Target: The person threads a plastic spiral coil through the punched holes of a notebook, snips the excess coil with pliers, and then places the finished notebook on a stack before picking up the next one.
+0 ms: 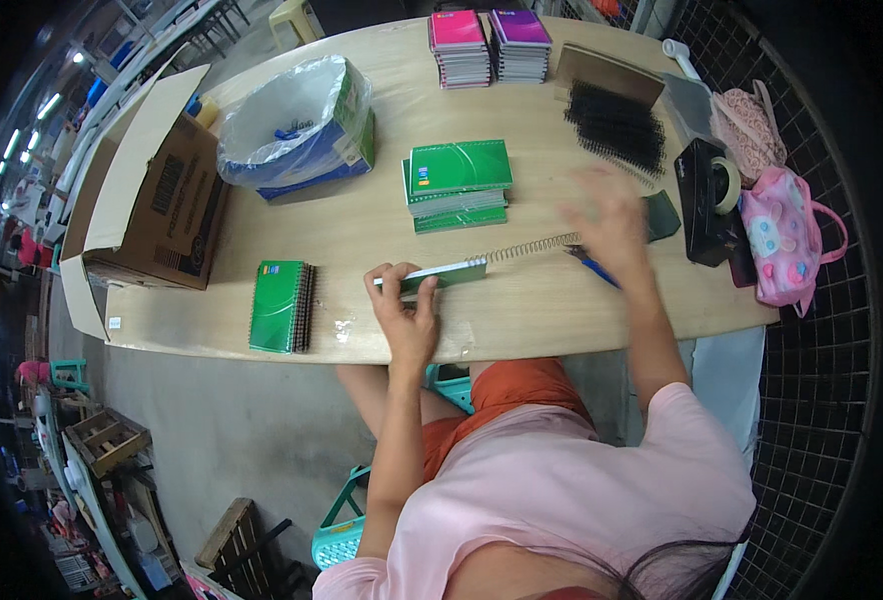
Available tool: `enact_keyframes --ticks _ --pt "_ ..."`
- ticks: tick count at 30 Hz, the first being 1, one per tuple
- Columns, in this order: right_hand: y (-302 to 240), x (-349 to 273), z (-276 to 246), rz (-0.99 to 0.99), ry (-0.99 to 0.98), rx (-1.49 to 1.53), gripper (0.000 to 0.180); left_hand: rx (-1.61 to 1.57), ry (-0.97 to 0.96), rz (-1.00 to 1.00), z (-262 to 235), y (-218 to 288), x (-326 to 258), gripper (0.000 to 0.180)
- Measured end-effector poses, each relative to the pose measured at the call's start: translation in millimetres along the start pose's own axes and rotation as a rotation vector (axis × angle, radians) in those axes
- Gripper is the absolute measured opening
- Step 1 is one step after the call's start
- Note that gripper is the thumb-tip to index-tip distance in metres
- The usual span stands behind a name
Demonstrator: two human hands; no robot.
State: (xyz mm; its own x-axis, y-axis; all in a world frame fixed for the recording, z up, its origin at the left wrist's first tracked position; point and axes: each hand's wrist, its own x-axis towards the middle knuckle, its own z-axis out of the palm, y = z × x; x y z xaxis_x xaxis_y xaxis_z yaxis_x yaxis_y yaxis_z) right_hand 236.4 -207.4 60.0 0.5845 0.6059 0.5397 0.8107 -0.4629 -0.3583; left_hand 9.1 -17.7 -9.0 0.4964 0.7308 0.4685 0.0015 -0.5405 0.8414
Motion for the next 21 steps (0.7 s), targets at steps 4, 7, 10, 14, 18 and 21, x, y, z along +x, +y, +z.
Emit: enact_keyframes --ticks 4,7,10,14,18,21 --pt "85 -26 -29 0.543 -0.412 -0.532 0.071 0.035 -0.090 0.105 -15 -6 2 0.024" --pt "104 -39 -36 0.596 -0.457 -0.459 0.069 0.021 -0.159 0.093 -11 4 6 0.038" --pt "67 -25 -50 0.469 -0.406 -0.127 0.060 0.019 -0.093 0.075 -9 6 8 0.040" --pt "5 -3 -28 0.131 -0.560 0.754 0.053 0.005 -0.122 0.016 -15 -2 4 0.043" --pt "-22 24 11 -0.179 -0.817 0.877 0.052 0.015 -0.140 0.030 -15 2 5 0.044" --pt "-27 34 32 -0.207 -1.174 1.383 0.054 0.023 -0.136 0.079 -10 2 6 0.043"
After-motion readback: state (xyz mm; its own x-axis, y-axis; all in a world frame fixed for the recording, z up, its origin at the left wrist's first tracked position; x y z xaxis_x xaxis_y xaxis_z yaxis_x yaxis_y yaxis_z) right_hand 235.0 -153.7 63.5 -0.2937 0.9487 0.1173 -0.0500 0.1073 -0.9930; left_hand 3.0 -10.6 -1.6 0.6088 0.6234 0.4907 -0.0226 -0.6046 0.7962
